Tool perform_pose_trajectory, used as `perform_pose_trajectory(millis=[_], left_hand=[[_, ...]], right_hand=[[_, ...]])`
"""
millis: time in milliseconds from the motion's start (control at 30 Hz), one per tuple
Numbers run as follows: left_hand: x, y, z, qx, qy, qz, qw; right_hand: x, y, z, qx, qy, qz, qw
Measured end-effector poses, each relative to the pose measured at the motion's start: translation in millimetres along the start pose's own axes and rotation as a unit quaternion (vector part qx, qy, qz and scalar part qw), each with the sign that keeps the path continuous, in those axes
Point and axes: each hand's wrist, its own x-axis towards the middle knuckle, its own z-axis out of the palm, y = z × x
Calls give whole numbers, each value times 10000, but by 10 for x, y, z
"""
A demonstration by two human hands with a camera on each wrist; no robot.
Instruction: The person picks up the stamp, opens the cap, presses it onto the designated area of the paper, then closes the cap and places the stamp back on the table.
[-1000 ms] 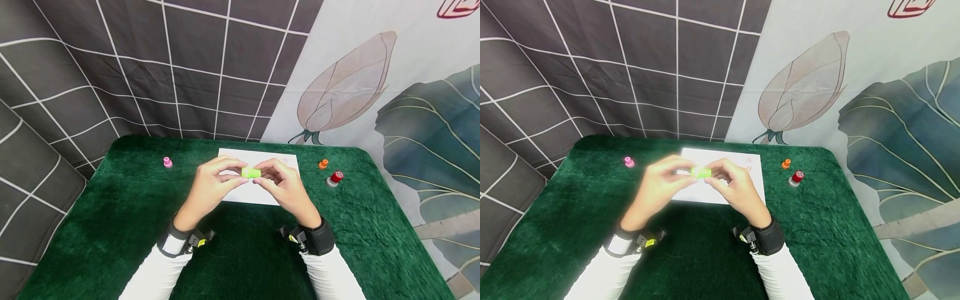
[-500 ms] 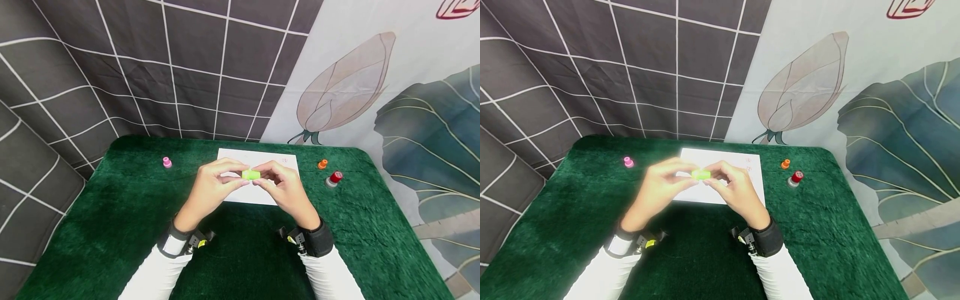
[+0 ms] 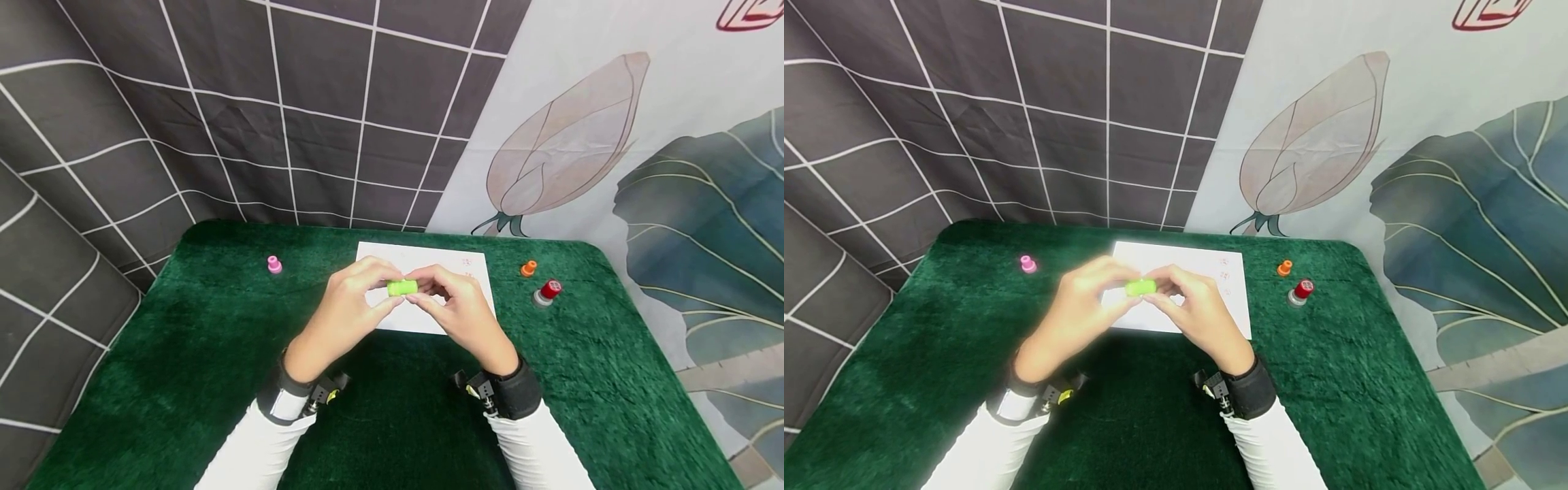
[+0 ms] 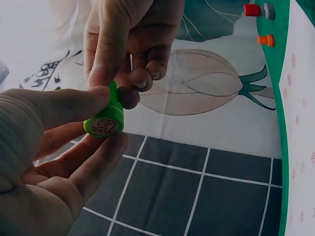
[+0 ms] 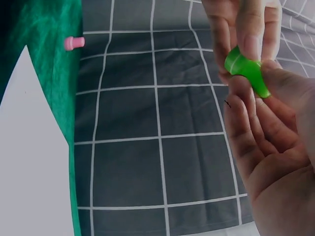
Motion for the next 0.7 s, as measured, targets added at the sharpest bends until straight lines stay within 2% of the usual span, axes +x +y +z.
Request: perform_pose_trajectory(millis=[167, 267, 533, 700], left_hand=[[2, -37, -31, 108, 131, -126, 9998], [8, -75, -69, 203, 252, -311, 9990], [30, -187, -214, 231, 382, -1058, 9934], [30, -325, -300, 267, 456, -1462, 9878]], right_hand=[[2, 47, -3, 656, 12, 418, 9970], [7, 65, -11, 951, 24, 543, 9940], [5, 62, -12, 1217, -55, 744, 9898], [6, 69, -5, 1025, -64, 799, 9915]])
